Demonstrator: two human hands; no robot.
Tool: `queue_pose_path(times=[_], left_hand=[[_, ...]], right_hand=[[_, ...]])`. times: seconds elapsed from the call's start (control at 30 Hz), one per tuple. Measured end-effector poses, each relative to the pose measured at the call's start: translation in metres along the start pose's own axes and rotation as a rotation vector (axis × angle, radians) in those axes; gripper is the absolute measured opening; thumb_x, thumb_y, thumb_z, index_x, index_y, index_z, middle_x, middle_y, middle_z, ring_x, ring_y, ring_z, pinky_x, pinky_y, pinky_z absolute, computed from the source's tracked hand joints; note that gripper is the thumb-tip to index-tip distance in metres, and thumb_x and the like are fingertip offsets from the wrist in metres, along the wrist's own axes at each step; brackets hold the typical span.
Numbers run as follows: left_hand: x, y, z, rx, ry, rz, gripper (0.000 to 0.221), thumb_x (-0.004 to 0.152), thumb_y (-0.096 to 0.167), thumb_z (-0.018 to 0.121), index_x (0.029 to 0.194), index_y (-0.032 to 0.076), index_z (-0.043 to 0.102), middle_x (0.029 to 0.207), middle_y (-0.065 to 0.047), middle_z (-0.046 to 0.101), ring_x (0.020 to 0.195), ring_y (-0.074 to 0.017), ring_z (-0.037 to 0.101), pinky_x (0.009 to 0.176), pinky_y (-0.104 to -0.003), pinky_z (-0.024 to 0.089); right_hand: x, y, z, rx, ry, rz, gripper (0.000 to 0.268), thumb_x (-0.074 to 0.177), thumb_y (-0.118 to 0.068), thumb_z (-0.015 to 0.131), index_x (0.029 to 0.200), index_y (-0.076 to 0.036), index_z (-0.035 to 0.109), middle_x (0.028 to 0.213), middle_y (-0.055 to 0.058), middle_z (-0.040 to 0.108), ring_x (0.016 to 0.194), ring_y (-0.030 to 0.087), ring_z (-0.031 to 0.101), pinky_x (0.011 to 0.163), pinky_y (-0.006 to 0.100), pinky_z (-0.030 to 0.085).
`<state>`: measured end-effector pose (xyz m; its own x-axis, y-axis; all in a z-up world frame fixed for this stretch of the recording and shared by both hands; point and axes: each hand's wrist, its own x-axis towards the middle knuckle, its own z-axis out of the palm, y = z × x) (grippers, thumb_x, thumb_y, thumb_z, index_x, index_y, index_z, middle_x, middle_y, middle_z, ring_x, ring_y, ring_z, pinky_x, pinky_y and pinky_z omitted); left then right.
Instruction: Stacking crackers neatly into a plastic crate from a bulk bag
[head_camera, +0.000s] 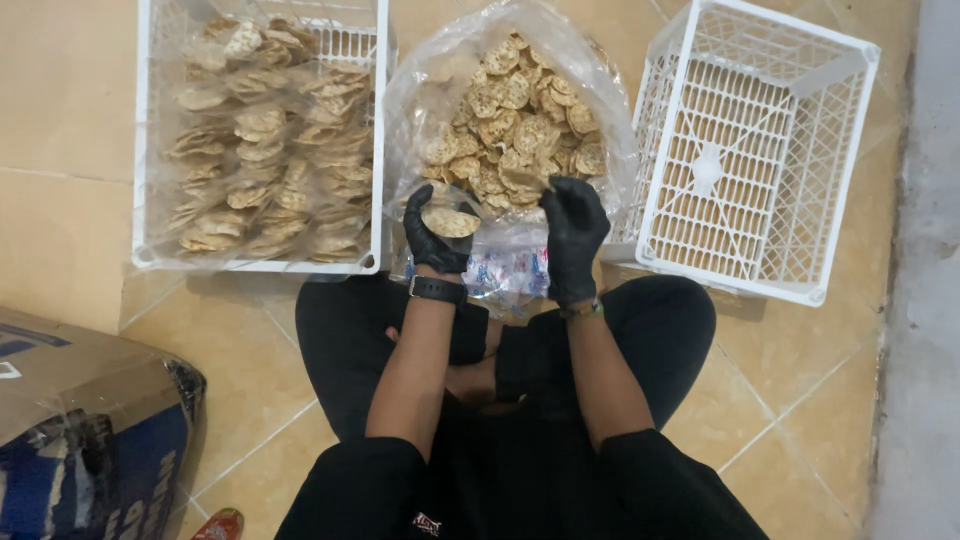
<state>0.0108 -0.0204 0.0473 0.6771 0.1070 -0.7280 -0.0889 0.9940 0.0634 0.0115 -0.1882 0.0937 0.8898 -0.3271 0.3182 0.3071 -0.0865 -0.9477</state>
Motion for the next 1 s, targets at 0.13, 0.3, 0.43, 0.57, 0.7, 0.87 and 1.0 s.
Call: queue_pose_path(times=[0.13, 0.3, 0.43, 0.57, 0.7, 0.87, 1.0], left_hand=[[-0.009, -0.005, 0.006, -0.018, -0.030, -0.033, 0.031, 0.071, 0.019, 0.081, 0.095, 0.004, 0.068, 0.096, -0.016, 0.072, 0.081, -0.0333, 0.071, 0.073, -0.040, 0.061], [-0.016, -0.011, 0.006, 0.023, -0.051, -0.062, 0.033, 0.070, 0.024, 0.081, 0.095, 0.004, 0.071, 0.095, -0.019, 0.074, 0.080, -0.0357, 0.073, 0.071, -0.043, 0.062], [-0.026, -0.018, 0.004, 0.033, -0.042, -0.049, 0.032, 0.072, 0.019, 0.079, 0.098, 0.002, 0.072, 0.096, -0.020, 0.073, 0.079, -0.0377, 0.072, 0.071, -0.046, 0.063], [-0.023, -0.016, 0.000, 0.046, -0.047, -0.092, 0.031, 0.074, 0.017, 0.078, 0.098, 0.000, 0.070, 0.093, -0.018, 0.073, 0.071, -0.0312, 0.072, 0.065, -0.033, 0.061], [-0.007, -0.016, -0.016, 0.015, -0.015, -0.059, 0.032, 0.072, 0.013, 0.078, 0.099, -0.003, 0.070, 0.093, -0.023, 0.072, 0.069, -0.0331, 0.071, 0.065, -0.038, 0.062], [0.013, -0.014, -0.024, -0.027, -0.016, -0.088, 0.033, 0.071, 0.015, 0.079, 0.098, -0.002, 0.070, 0.091, -0.023, 0.072, 0.070, -0.0328, 0.071, 0.067, -0.040, 0.062], [0.014, -0.008, -0.020, -0.023, -0.015, -0.088, 0.030, 0.072, 0.017, 0.079, 0.094, 0.000, 0.070, 0.088, -0.020, 0.071, 0.071, -0.0331, 0.071, 0.069, -0.043, 0.061]], right_hand=[[-0.020, -0.062, 0.001, 0.208, -0.213, -0.156, 0.020, 0.079, 0.015, 0.080, 0.093, 0.003, 0.071, 0.094, 0.020, 0.068, 0.094, 0.035, 0.070, 0.081, 0.041, 0.060], [-0.047, -0.075, 0.016, -0.003, -0.319, -0.249, 0.018, 0.079, 0.007, 0.084, 0.093, -0.003, 0.080, 0.096, 0.015, 0.073, 0.092, 0.032, 0.074, 0.082, 0.038, 0.061], [-0.065, -0.039, 0.017, -0.367, -0.326, -0.429, 0.012, 0.082, -0.003, 0.082, 0.089, -0.012, 0.078, 0.093, 0.008, 0.067, 0.089, 0.029, 0.068, 0.081, 0.038, 0.056], [-0.058, -0.057, 0.027, -0.536, -0.385, -0.544, 0.007, 0.084, -0.004, 0.075, 0.090, -0.008, 0.075, 0.087, 0.014, 0.066, 0.089, 0.036, 0.066, 0.085, 0.044, 0.048], [-0.048, -0.055, 0.033, -0.533, -0.434, -0.582, 0.006, 0.081, -0.004, 0.074, 0.086, -0.003, 0.071, 0.084, 0.016, 0.065, 0.087, 0.038, 0.064, 0.083, 0.046, 0.049], [-0.043, -0.054, 0.032, -0.221, -0.303, -0.324, 0.018, 0.084, 0.003, 0.073, 0.095, -0.009, 0.080, 0.097, 0.011, 0.079, 0.093, 0.033, 0.075, 0.084, 0.039, 0.058], [-0.020, 0.007, 0.025, -0.179, -0.120, -0.031, 0.015, 0.091, 0.002, 0.073, 0.103, -0.006, 0.078, 0.098, 0.017, 0.077, 0.091, 0.029, 0.075, 0.076, 0.038, 0.060]])
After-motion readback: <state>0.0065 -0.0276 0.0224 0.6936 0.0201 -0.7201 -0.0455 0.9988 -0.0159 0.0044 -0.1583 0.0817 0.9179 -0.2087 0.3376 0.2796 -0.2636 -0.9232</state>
